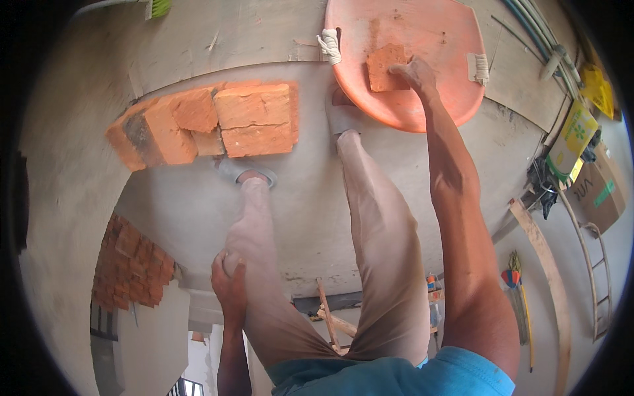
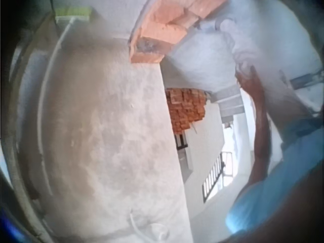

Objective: The person picks up bricks from a container and places them onto a mortar-covered surface, pressing and tapping them into place by hand.

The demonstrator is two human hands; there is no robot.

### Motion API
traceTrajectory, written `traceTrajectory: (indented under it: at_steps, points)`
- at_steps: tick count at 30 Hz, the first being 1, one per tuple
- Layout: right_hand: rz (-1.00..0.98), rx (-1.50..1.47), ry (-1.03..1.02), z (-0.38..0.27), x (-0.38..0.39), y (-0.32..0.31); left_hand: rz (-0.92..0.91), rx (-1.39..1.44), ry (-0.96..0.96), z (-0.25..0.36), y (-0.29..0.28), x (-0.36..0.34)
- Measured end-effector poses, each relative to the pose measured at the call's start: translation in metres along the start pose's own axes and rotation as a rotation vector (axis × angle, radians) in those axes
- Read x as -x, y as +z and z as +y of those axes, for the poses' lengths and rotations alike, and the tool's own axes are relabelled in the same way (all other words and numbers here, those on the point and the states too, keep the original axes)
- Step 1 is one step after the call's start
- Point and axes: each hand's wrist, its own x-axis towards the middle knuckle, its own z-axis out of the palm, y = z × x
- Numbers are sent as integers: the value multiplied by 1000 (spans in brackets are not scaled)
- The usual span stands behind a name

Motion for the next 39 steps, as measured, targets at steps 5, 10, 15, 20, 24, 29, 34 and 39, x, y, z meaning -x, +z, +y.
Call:
traceTrajectory:
  at_steps: [5, 10, 15, 20, 24, 29, 34, 39]
  points:
    - [35, -508, 24, -9, 10, 26, 2, -23, -34, 3, -3, 1]
    - [324, -345, 71, -32, 31, 26, 0, -4, -1, -9, -3, -1]
    - [445, -149, -66, -81, 79, -15, -21, -24, -32, -16, -7, -1]
    - [168, -496, -231, -135, 142, -32, 204, -263, 400, -9, -6, -15]
    - [-92, -575, -225, -197, 177, 7, 117, 310, 531, 32, 14, -47]
    - [-161, -300, -429, -254, 215, 87, -39, 842, 307, 77, 43, -99]
    - [-144, 53, -399, -311, 256, 152, -277, 1190, 178, 53, 51, -146]
    - [-211, 142, -600, -319, 273, 194, -289, 1396, 160, 21, 62, -183]
